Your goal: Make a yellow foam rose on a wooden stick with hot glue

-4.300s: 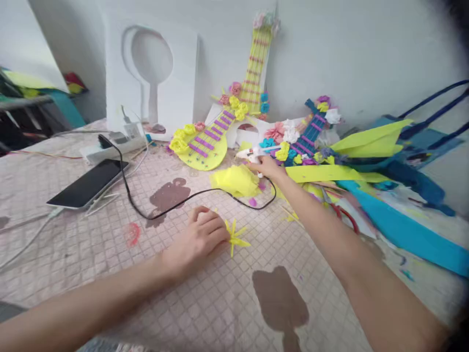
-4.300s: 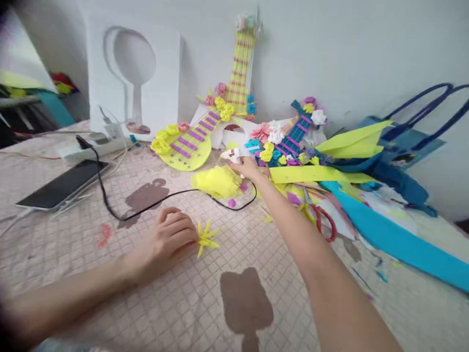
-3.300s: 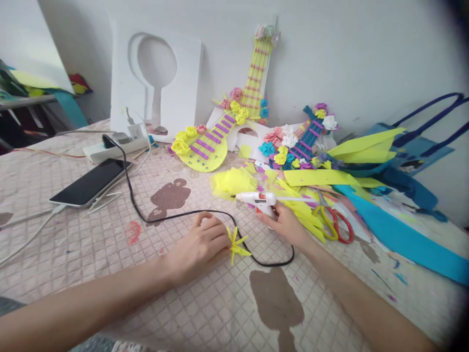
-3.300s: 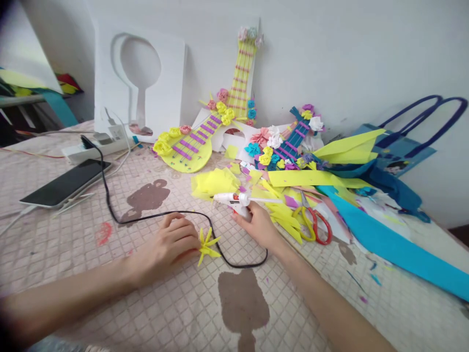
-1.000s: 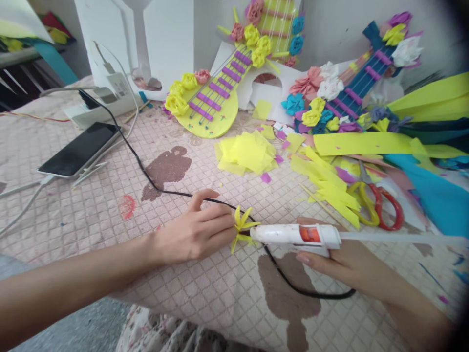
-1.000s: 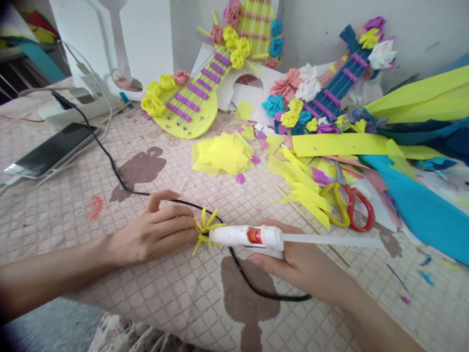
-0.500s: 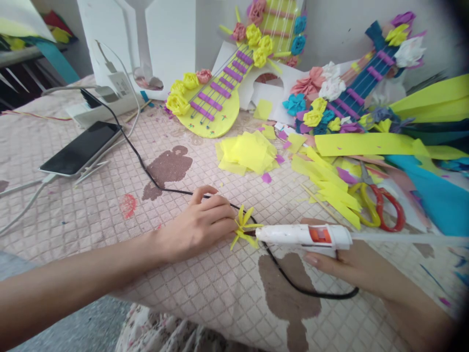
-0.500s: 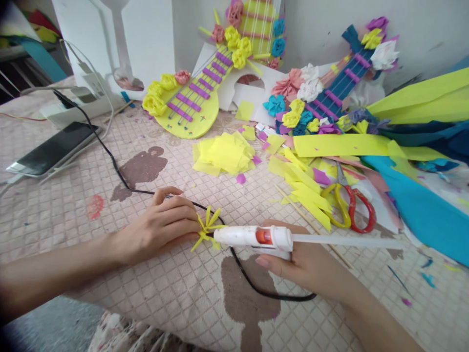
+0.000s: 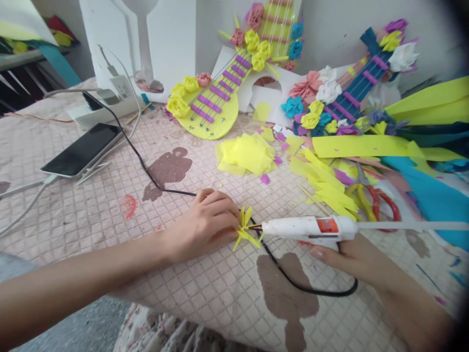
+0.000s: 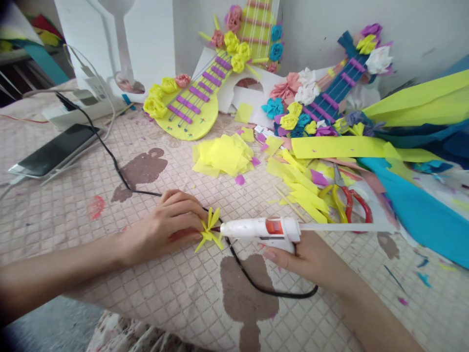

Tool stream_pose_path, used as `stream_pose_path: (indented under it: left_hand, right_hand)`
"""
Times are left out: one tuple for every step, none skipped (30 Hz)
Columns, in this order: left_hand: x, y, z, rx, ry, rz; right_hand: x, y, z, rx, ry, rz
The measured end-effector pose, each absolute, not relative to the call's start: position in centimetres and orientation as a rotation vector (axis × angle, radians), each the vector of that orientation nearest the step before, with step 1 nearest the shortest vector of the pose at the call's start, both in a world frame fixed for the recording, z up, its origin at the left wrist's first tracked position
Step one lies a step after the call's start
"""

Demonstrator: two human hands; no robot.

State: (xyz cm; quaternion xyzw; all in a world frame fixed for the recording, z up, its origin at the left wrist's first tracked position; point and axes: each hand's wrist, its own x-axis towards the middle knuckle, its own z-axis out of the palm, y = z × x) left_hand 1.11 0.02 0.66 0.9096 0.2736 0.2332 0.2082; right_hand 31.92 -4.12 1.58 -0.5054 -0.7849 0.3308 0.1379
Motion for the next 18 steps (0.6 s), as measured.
stream_pose_path:
  left_hand:
    - [1.17,0.03,0.67,2.520,0.763,0.650]
    - [1.22,0.03,0.67,2.509,0.765,0.649]
    - [1.25,0.04,0.66,2.500,0.767,0.648]
    - [1.27,0.05,0.64,2.491,0.769,0.642]
    - [1.29,0.06,0.62,2.481,0.774,0.639]
    - [1.30,0.06,0.62,2.470,0.777,0.637]
    - [1.30,0.06,0.62,2.458,0.781,0.637]
    - [1.31,0.05,0.62,2.446,0.783,0.638]
    - [1.32,0.03,0.63,2.435,0.784,0.640]
    - [1.33,0.01,0.63,2.426,0.787,0.640]
    - [1.35,-0.02,0.62,2.420,0.788,0.641]
    - [1.38,-0.05,0.59,2.415,0.792,0.643]
    - [1.41,-0.08,0.54,2.412,0.797,0.647]
    - [1.45,-0.09,0.47,2.410,0.802,0.653]
    - [1.49,-0.10,0.40,2.408,0.809,0.660]
    - [1.53,-0.10,0.33,2.408,0.814,0.666]
    - [1.57,-0.09,0.27,2.410,0.817,0.671]
    - [1.60,-0.07,0.22,2.412,0.818,0.673]
  right_hand:
    - [31.94,-4.05,1.55,-1.464,-2.251,0.965]
    - [31.96,-4.00,1.52,-1.465,-2.234,0.964]
    - [31.98,-3.95,1.48,-1.467,-2.220,0.959]
    - [32.00,-3.90,1.44,-1.471,-2.208,0.950]
    - [32.02,-3.87,1.41,-1.474,-2.198,0.943]
    - [32.02,-3.84,1.39,-1.477,-2.186,0.937]
    - [32.03,-3.83,1.38,-1.481,-2.174,0.929]
    - [32.02,-3.82,1.38,-1.483,-2.163,0.922]
    - [32.00,-3.83,1.38,-1.484,-2.156,0.917]
    - [31.98,-3.84,1.38,-1.486,-2.153,0.911]
    - [31.94,-3.86,1.39,-1.488,-2.154,0.903]
    - [31.89,-3.88,1.39,-1.491,-2.158,0.894]
    - [31.83,-3.90,1.39,-1.495,-2.168,0.890]
    - [31.77,-3.93,1.40,-1.497,-2.182,0.886]
    - [31.69,-3.96,1.43,-1.501,-2.198,0.884]
    - [31.60,-3.99,1.47,-1.500,-2.217,0.884]
    - [31.50,-4.03,1.53,-1.492,-2.239,0.887]
    - [31.40,-4.07,1.60,-1.482,-2.257,0.887]
